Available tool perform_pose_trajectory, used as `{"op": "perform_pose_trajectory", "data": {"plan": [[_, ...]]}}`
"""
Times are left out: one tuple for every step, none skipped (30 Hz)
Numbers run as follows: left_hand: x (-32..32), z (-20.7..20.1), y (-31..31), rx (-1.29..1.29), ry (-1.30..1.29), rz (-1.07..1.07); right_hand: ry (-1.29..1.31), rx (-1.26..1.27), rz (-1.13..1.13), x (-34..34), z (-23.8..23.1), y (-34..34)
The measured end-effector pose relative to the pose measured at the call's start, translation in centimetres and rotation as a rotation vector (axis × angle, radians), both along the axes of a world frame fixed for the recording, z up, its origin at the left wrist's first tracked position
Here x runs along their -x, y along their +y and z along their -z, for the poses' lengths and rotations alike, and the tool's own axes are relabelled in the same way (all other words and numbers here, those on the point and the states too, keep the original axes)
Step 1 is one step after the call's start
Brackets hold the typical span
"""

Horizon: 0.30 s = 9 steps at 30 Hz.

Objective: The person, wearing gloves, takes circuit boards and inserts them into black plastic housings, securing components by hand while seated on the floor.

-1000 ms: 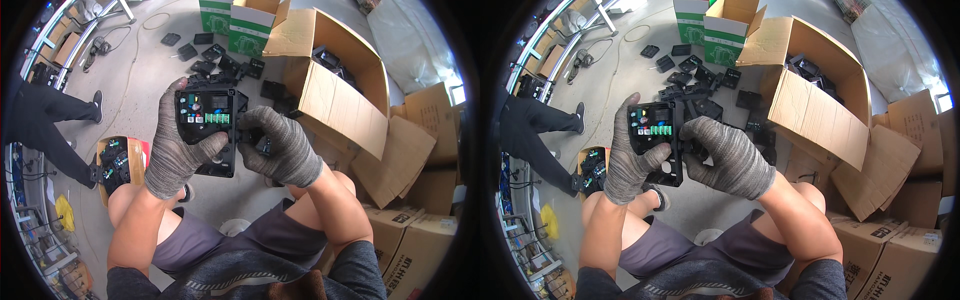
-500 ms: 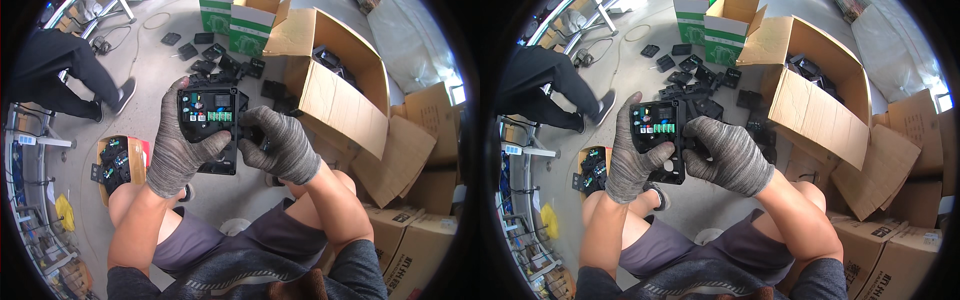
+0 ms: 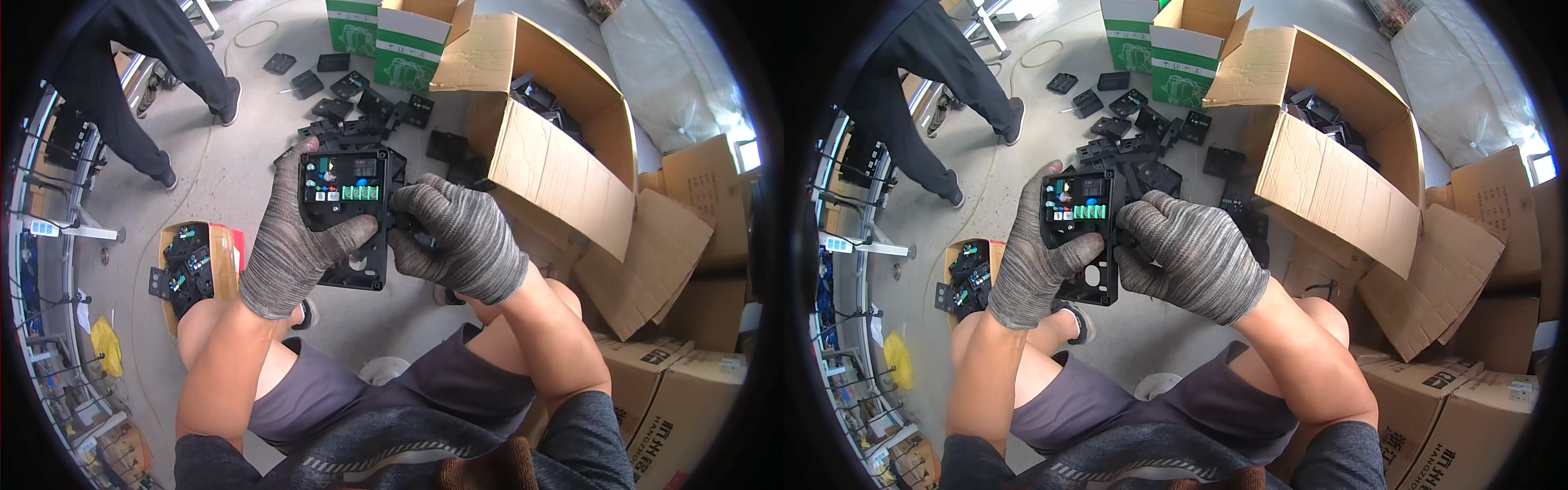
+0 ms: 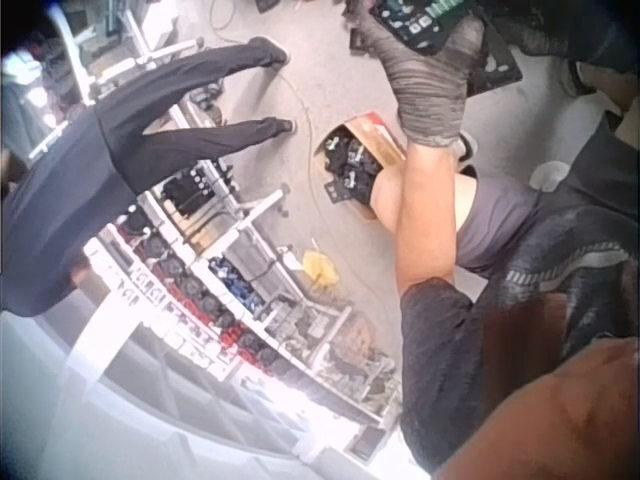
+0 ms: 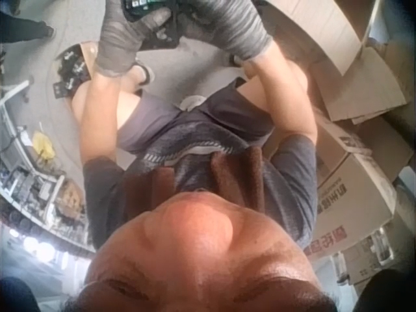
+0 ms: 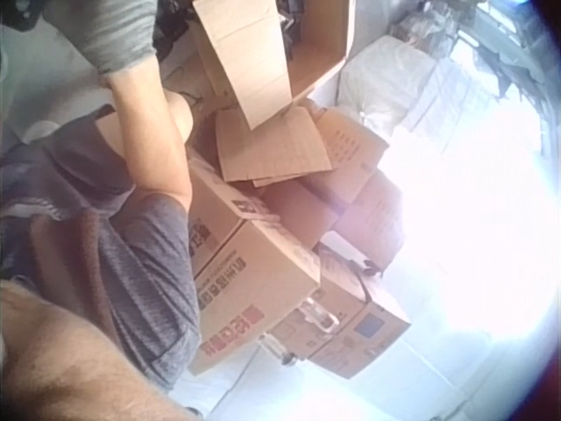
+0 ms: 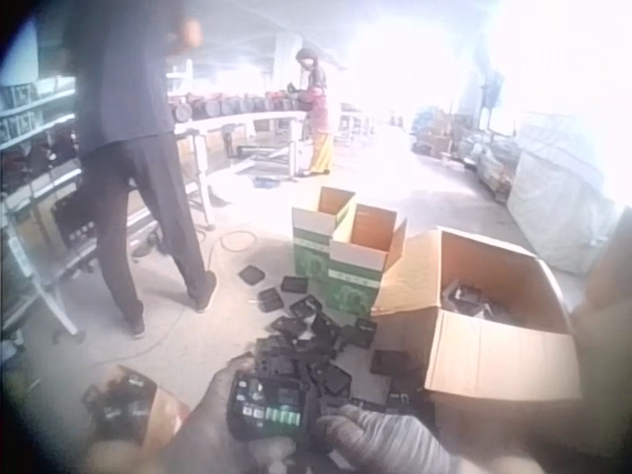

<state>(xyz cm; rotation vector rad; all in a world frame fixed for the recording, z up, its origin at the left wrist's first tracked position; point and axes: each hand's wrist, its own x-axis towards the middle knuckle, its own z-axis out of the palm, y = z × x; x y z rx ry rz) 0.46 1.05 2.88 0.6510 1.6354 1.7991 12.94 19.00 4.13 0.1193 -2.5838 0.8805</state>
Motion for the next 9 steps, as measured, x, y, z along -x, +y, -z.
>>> {"op": "perform_pose_trajectory", "data": {"plan": [[0.0,0.0,0.1,0.020,-0.034,0.019,-0.001,-0.002,0.003,-0.1,-0.1,0.0],[-0.1,0.0,0.2,0.018,-0.035,0.022,-0.023,0.017,0.016,-0.3,-0.1,-0.1],[-0.4,0.0,0.3,-0.011,-0.014,0.018,-0.045,0.039,0.027,-0.4,-0.1,-0.2],[-0.6,0.0,0.3,-0.041,0.007,0.013,-0.045,0.040,0.028,-0.5,0.0,-0.4],[-0.5,0.2,0.2,-0.040,0.007,0.013,-0.096,0.166,0.046,-0.7,0.2,-0.6],[-0.3,0.5,0.1,-0.027,0.110,0.010,-0.149,0.291,0.065,-0.9,0.3,-0.7],[-0.3,0.7,0.1,-0.014,0.213,0.008,-0.150,0.290,0.065,-1.0,0.2,-0.8],[-0.4,0.4,0.0,-0.037,0.217,0.021,-0.237,0.434,0.083,-1.2,0.0,-0.9],[-0.6,-0.2,0.0,-0.057,0.222,0.035,-0.325,0.579,0.101,-1.4,-0.2,-1.0]]}}
